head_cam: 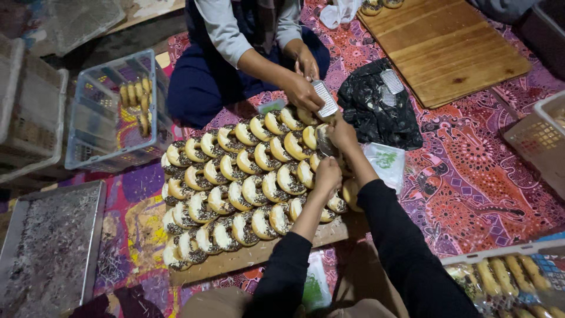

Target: The person sits on the floor and uses a handheld grater to grate a block of white cheese over rows of crescent-shaped pastries arranged on a wooden board. The person then picks up a pastry and places it into a small plastic bag.

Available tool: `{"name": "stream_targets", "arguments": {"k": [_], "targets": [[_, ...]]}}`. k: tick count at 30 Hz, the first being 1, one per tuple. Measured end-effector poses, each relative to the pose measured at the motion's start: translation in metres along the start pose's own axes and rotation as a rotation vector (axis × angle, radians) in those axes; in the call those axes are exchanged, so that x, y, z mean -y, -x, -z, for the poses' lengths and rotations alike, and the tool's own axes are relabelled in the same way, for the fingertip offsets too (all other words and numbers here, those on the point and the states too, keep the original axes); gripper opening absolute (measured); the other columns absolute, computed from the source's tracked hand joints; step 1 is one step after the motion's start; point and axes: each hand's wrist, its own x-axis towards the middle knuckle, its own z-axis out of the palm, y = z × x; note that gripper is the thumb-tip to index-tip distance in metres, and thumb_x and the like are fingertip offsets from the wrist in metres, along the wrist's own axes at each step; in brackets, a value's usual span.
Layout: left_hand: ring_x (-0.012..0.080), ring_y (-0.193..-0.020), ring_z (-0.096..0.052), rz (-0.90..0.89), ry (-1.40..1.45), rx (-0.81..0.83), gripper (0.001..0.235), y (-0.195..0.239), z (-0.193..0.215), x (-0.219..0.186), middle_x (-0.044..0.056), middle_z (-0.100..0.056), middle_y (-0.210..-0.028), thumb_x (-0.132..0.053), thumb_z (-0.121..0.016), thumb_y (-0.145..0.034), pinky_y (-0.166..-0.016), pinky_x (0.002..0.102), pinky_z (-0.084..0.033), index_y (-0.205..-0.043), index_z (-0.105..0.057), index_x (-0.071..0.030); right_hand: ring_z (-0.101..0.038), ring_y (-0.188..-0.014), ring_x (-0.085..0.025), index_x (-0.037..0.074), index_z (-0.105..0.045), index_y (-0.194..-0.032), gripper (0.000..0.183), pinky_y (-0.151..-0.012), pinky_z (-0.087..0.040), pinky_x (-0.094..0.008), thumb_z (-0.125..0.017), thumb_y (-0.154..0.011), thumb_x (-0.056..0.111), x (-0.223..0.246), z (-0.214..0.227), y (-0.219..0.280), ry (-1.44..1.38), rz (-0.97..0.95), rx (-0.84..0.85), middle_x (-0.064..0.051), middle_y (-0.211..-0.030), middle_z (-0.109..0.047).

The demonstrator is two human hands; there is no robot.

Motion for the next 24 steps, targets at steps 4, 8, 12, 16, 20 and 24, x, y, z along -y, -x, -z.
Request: {"name": "stream_targets", "arguments": {"k": [4, 8, 12, 16, 20, 24], "targets": [[0.0074, -0.04, -0.031, 0.06, 0.084, 0.055, 0.028, 0.064, 0.001, -0.011, -0.005, -0.038, -0.058, -0.027, -0.039, -0.11, -0.034, 0.026, -0.023, -0.087, -0.047, -0.012, -0.069, -0.093, -0.045, 0.008, -0.061, -0.123, 0.045, -0.082, -0.053, -0.054, -0.07, -0.088, 0.034, 0.002, 0.002, -0.013, 0.06, -0.05, 0.058, -0.024, -0.1, -0.072], [0.0064, -0.042, -0.03, 0.149, 0.002, 0.029, 0.03, 0.139, 0.02, -0.033, -0.006, -0.037, -0.059, -0.032, -0.036, -0.11, -0.036, 0.023, -0.025, -0.093, -0.051, -0.012, -0.069, -0.095, -0.043, 0.012, -0.064, -0.122, 0.046, -0.083, -0.053, -0.052, -0.069, -0.086, 0.039, 0.004, 0.019, -0.021, 0.057, -0.123, 0.122, -0.024, -0.103, -0.071], [0.006, -0.041, -0.029, 0.097, 0.02, -0.048, 0.034, 0.155, 0.039, -0.057, -0.005, -0.04, -0.06, -0.033, -0.035, -0.111, -0.035, 0.022, -0.024, -0.093, -0.052, -0.009, -0.071, -0.095, -0.037, 0.002, -0.069, -0.109, 0.046, -0.086, -0.055, -0.046, -0.065, -0.097, 0.046, 0.004, 0.042, -0.02, -0.089, -0.099, 0.038, -0.023, -0.1, -0.073], [0.006, -0.039, -0.026, -0.03, 0.034, -0.062, 0.037, 0.119, 0.052, -0.053, -0.005, -0.038, -0.059, -0.033, -0.033, -0.112, -0.032, 0.023, -0.021, -0.088, -0.046, -0.008, -0.07, -0.089, -0.028, -0.002, -0.065, -0.107, 0.051, -0.081, -0.055, -0.042, -0.077, -0.082, 0.041, 0.003, 0.065, -0.013, -0.15, -0.069, 0.055, -0.019, -0.094, -0.072], [0.0059, -0.038, -0.028, -0.051, 0.121, -0.066, 0.033, 0.057, 0.058, -0.036, -0.005, -0.036, -0.057, -0.032, -0.035, -0.111, -0.033, 0.024, -0.019, -0.088, -0.047, -0.011, -0.07, -0.088, -0.027, -0.002, -0.06, -0.116, 0.056, -0.079, -0.056, -0.042, -0.079, -0.08, 0.038, 0.017, 0.075, 0.002, -0.151, 0.028, 0.062, -0.018, -0.098, -0.071], [0.0055, -0.038, -0.027, -0.024, 0.179, 0.013, 0.033, 0.01, 0.061, -0.023, -0.006, -0.034, -0.056, -0.032, -0.035, -0.111, -0.034, 0.026, -0.019, -0.089, -0.045, -0.011, -0.072, -0.087, -0.033, 0.001, -0.06, -0.12, 0.047, -0.076, -0.056, -0.046, -0.067, -0.091, 0.037, 0.05, 0.066, 0.026, -0.225, 0.07, 0.153, -0.021, -0.1, -0.073]]}}
